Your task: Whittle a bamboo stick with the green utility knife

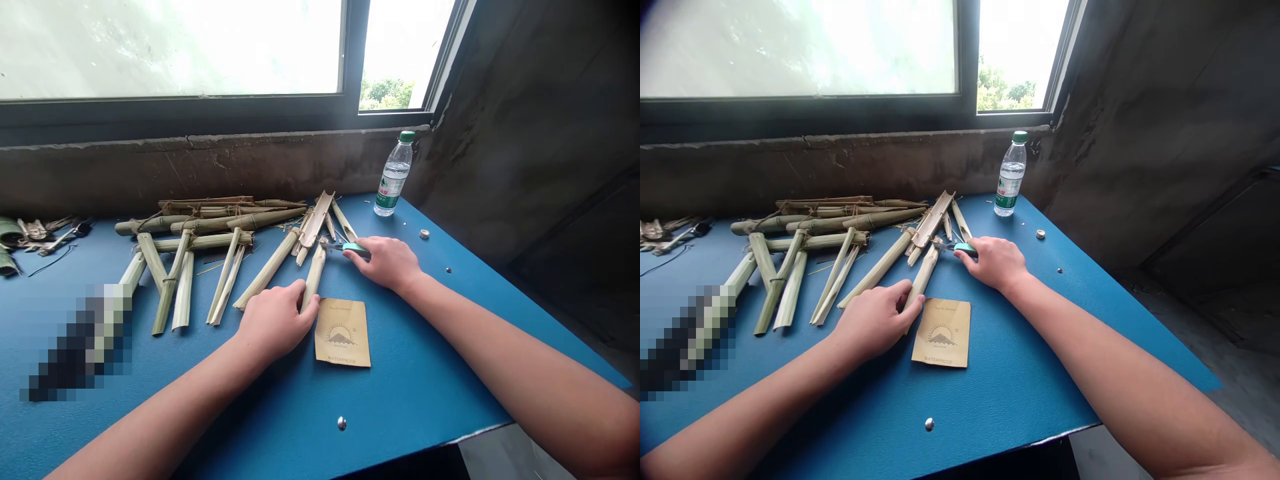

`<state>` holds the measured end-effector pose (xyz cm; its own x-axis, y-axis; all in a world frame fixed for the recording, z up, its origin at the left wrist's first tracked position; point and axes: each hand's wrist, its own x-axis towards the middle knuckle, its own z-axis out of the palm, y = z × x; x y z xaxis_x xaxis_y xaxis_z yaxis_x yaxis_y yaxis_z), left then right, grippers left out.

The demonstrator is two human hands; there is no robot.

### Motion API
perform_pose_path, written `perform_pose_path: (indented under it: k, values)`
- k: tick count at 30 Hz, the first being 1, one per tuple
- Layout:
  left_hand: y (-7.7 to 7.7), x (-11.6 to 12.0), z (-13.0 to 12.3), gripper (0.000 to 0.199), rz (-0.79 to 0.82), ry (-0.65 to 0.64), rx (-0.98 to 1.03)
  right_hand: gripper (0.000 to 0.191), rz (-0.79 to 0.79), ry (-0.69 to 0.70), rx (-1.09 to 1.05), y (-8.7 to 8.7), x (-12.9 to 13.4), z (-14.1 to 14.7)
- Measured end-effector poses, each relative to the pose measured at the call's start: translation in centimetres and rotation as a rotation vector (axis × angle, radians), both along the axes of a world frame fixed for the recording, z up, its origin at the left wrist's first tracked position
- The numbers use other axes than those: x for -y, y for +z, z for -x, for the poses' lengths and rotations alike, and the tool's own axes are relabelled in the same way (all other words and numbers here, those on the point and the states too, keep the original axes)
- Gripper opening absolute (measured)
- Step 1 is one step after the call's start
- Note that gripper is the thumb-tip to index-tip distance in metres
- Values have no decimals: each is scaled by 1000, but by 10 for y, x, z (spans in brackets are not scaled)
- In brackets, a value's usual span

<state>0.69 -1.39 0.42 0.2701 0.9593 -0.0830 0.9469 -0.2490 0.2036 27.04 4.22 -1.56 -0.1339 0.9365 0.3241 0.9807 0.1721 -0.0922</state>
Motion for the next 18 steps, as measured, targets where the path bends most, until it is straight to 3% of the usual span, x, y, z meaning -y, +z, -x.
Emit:
perform_pose_path:
  k: [3, 11, 18]
  values:
    - [0, 0, 1, 38, -1, 0, 0, 50, -52, -34, -38, -1, 0, 0]
    - [-2, 0, 2, 40, -20, -7, 8, 53, -174, 73, -239, -2, 3, -2]
    - [-1, 1, 2, 38, -33, -22, -36, 55, -117, 24, -222, 2, 2, -4]
